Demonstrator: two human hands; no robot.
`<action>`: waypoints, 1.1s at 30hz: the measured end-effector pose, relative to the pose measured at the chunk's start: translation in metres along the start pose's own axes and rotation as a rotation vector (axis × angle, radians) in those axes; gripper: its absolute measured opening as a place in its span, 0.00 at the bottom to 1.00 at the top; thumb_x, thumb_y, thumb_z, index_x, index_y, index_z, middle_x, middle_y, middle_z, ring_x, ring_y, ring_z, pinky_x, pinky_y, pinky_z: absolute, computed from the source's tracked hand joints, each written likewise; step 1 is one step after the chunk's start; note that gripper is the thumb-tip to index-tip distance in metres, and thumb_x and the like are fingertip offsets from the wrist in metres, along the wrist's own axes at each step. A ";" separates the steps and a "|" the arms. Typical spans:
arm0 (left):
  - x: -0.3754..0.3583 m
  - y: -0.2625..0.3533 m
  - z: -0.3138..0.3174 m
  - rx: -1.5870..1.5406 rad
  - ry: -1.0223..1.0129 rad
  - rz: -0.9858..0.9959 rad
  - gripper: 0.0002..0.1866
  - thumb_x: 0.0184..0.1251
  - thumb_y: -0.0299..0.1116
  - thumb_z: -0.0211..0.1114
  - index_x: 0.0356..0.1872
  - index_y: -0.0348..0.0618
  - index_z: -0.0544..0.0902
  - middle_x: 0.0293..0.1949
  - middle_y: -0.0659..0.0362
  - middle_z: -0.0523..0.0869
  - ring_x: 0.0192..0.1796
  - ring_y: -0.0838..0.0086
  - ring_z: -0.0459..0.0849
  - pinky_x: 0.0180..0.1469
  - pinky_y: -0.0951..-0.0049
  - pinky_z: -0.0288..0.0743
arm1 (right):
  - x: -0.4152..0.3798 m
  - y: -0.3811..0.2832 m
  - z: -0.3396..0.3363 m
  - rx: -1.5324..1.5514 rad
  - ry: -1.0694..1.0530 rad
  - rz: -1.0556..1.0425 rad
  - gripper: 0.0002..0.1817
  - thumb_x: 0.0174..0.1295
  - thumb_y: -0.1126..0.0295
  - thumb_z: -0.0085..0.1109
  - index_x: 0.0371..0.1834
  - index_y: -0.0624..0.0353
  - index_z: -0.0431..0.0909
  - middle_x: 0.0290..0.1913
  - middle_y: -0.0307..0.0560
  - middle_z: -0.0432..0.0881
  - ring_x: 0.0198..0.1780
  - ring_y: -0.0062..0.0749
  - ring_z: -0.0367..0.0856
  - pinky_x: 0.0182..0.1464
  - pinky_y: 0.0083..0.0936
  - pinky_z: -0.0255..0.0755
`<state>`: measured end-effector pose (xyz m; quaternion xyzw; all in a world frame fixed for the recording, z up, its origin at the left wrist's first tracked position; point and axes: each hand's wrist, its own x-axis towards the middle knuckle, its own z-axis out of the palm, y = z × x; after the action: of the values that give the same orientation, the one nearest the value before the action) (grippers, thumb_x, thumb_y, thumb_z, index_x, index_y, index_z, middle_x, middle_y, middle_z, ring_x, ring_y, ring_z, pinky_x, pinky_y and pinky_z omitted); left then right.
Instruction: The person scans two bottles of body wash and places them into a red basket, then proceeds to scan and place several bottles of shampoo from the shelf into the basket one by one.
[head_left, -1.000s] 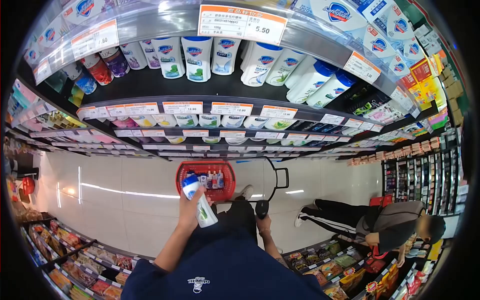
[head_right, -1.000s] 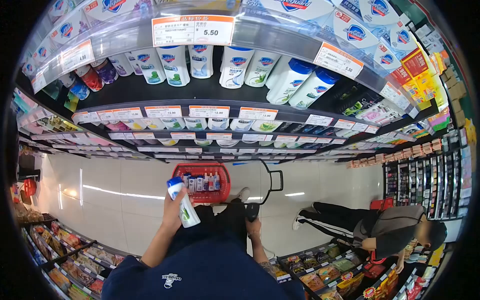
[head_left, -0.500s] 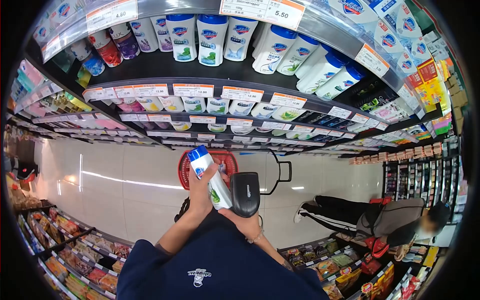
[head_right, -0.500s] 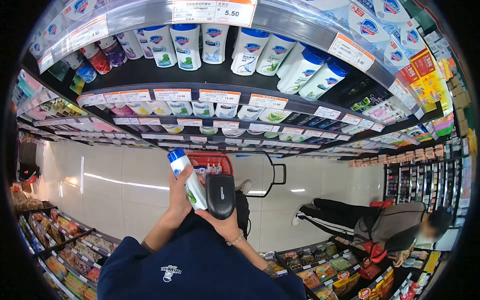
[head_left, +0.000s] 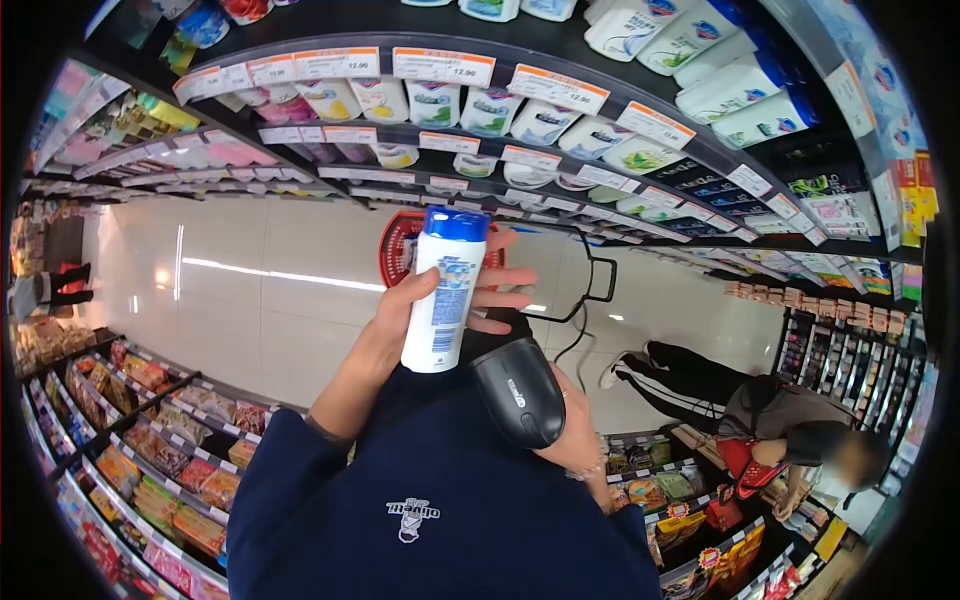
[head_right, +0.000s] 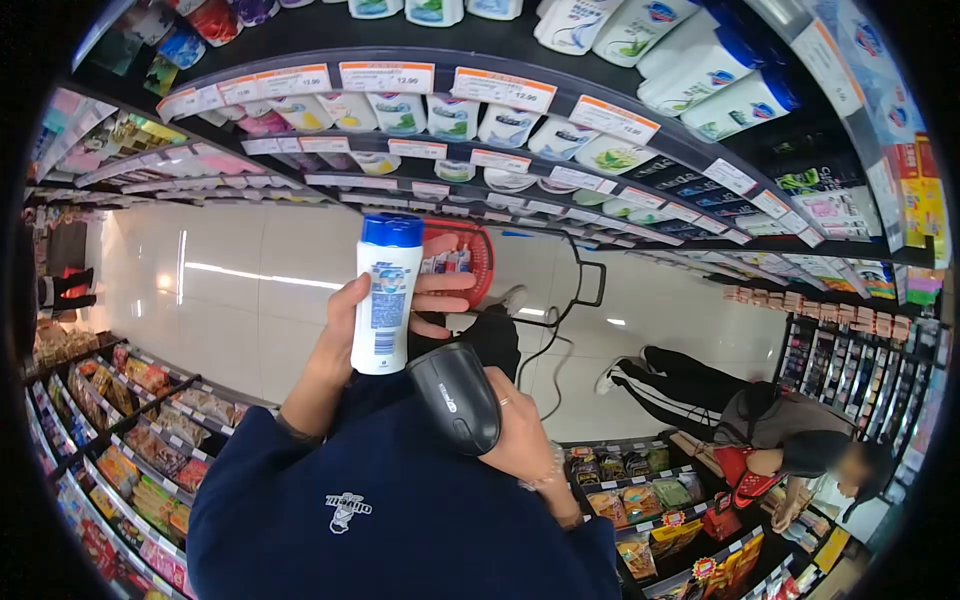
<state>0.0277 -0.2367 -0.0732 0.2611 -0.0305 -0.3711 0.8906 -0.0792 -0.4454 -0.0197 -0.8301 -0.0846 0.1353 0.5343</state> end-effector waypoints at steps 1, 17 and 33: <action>-0.001 0.001 0.001 0.007 -0.003 -0.033 0.55 0.54 0.62 0.66 0.76 0.43 0.50 0.67 0.35 0.67 0.67 0.46 0.71 0.59 0.48 0.74 | 0.001 -0.005 -0.005 -0.064 -0.066 -0.011 0.22 0.48 0.76 0.68 0.48 0.68 0.74 0.48 0.54 0.78 0.41 0.50 0.82 0.42 0.33 0.77; -0.002 -0.117 -0.031 0.390 0.543 -0.182 0.34 0.73 0.59 0.50 0.67 0.41 0.60 0.46 0.50 0.79 0.48 0.70 0.80 0.51 0.72 0.74 | -0.021 0.078 0.041 0.581 0.380 0.507 0.21 0.59 0.76 0.66 0.55 0.66 0.74 0.47 0.47 0.83 0.39 0.22 0.80 0.42 0.21 0.74; -0.007 -0.112 -0.039 0.414 0.457 -0.029 0.32 0.62 0.41 0.72 0.60 0.35 0.68 0.48 0.54 0.81 0.51 0.72 0.80 0.55 0.69 0.75 | -0.009 0.075 0.047 0.466 0.357 0.532 0.26 0.57 0.77 0.68 0.60 0.66 0.71 0.56 0.50 0.78 0.57 0.31 0.76 0.59 0.30 0.71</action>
<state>-0.0402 -0.2809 -0.1606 0.5142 0.0993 -0.3012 0.7968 -0.1031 -0.4389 -0.1046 -0.6900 0.2608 0.1382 0.6609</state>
